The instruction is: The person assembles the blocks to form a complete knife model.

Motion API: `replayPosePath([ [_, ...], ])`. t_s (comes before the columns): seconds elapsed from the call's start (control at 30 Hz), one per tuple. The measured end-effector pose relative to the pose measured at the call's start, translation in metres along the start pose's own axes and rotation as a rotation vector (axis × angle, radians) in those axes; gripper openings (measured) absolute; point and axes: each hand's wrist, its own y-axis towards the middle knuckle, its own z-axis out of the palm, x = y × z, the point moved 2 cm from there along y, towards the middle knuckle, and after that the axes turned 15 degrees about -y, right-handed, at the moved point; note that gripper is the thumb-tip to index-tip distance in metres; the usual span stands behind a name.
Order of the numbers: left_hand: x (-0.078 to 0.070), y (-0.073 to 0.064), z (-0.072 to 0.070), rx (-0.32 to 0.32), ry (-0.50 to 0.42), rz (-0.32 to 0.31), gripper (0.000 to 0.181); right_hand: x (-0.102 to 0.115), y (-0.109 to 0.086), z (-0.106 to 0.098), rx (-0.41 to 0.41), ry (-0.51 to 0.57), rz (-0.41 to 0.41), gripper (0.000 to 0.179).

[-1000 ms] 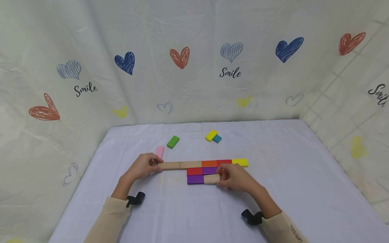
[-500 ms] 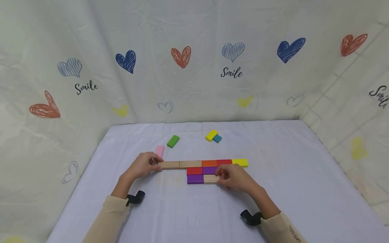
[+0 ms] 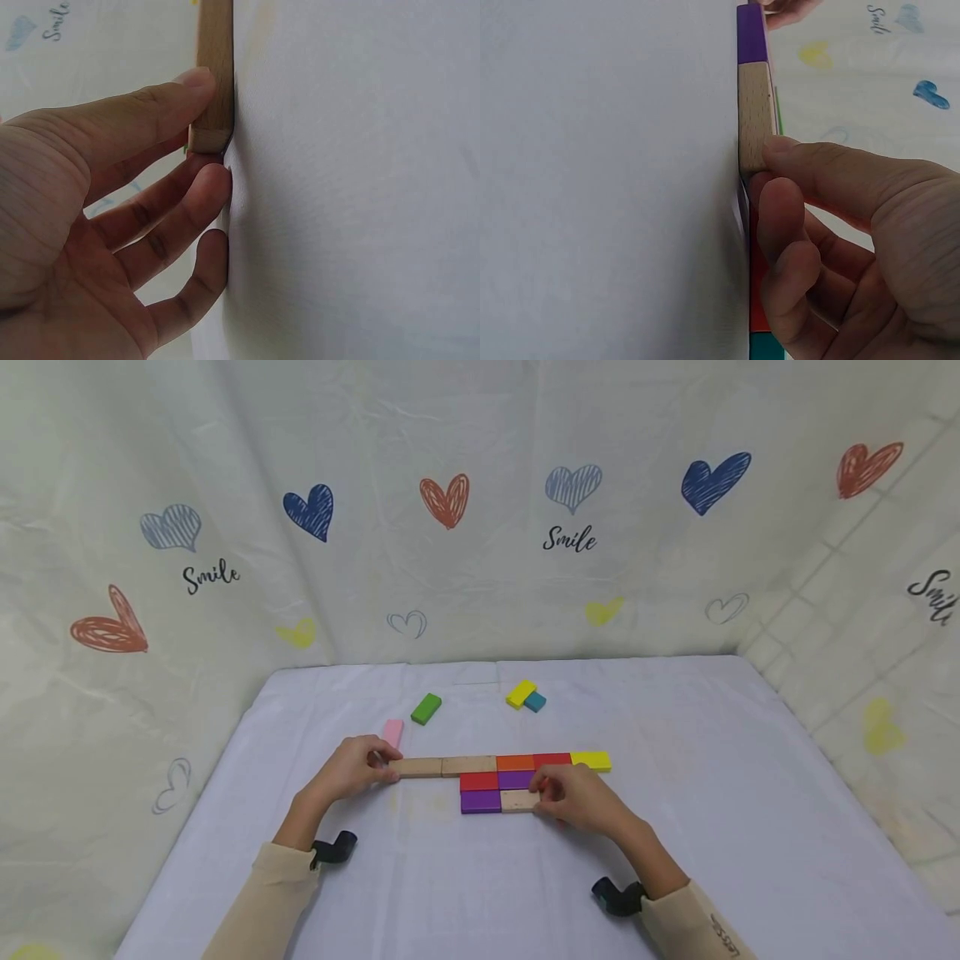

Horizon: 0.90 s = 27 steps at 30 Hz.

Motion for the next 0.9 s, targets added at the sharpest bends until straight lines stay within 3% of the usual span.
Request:
replayPosePath([
  [0.37, 0.001, 0.001, 0.000, 0.000, 0.003, 0.000, 0.024, -0.004, -0.001, -0.006, 0.004, 0.019, -0.016, 0.021],
  [0.57, 0.000, 0.001, -0.001, -0.002, 0.001, -0.002, 0.024, -0.007, 0.003, -0.027, -0.118, 0.025, -0.039, 0.020],
  [0.73, -0.001, 0.000, -0.001, -0.002, -0.001, -0.002, 0.024, -0.011, 0.020, -0.049, -0.217, 0.056, -0.042, 0.023],
  [0.9, -0.001, -0.001, 0.000, 0.004, -0.001, -0.007, 0.024, -0.019, 0.050, -0.066, -0.245, 0.071, -0.017, 0.025],
])
